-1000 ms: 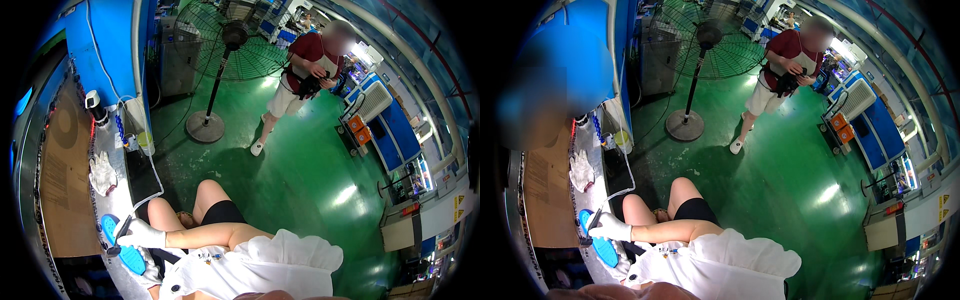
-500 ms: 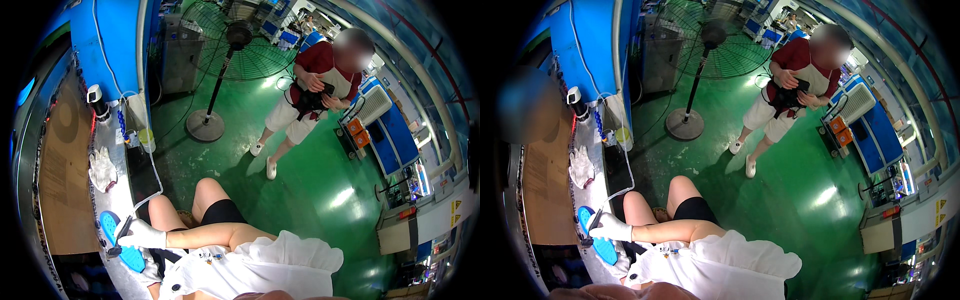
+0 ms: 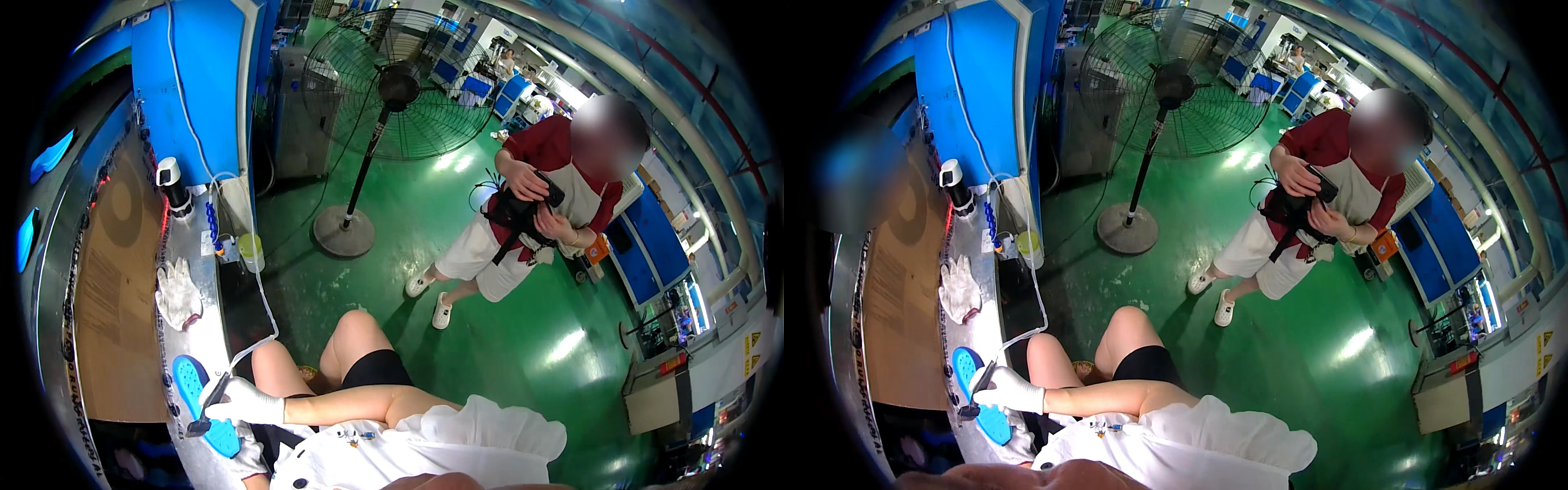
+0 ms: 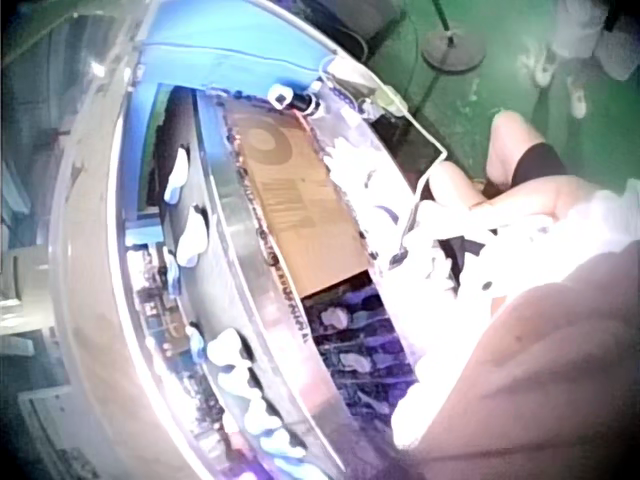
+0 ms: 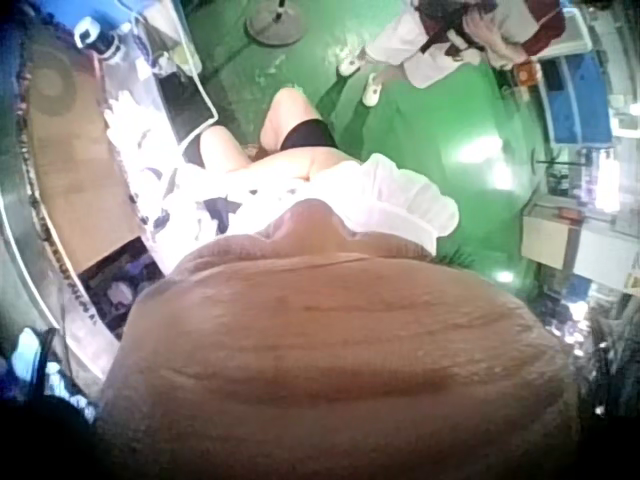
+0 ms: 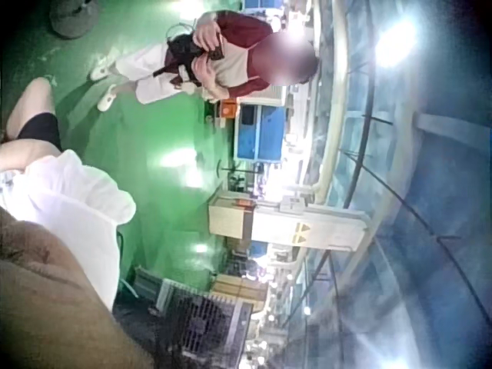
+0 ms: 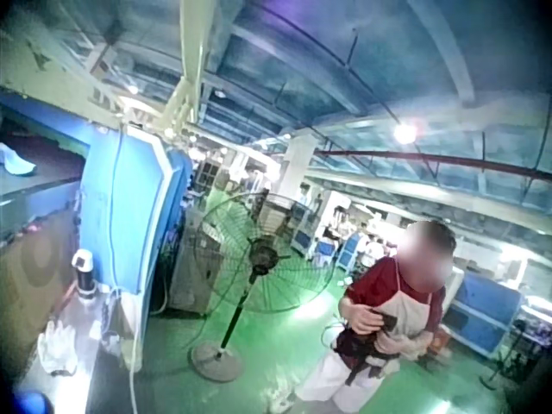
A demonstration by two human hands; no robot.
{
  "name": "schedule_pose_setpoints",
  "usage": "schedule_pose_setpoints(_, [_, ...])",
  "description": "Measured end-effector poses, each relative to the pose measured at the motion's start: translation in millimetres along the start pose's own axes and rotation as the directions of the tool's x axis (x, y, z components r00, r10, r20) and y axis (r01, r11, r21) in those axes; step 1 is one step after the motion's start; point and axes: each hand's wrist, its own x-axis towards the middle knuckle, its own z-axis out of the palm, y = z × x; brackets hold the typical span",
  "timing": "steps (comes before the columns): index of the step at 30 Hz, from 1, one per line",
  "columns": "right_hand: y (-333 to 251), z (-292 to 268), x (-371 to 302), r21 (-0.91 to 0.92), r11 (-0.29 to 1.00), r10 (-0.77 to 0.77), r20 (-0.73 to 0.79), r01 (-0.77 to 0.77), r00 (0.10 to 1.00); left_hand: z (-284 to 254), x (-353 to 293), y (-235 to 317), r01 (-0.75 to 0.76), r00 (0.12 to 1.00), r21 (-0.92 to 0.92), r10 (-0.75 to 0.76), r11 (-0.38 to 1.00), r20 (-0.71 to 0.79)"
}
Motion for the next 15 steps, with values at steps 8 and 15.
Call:
schedule_pose_setpoints(8, [-26.2, -1.4, -3.0, 0.072, 0.992, -0.098, -0.072, 0.103, 0.993, 16.3, 16.9, 0.7, -0.162, 0.959, 0.226, 0.099, 0.961, 0.265])
schedule_pose_setpoints(15, [-46.4, -35.7, -8.8, -0.394, 0.887, -0.351, -0.240, 0.240, 0.905, 113.4, 40.9, -65.9, -0.120, 0.970, 0.188, 0.075, 0.975, 0.230])
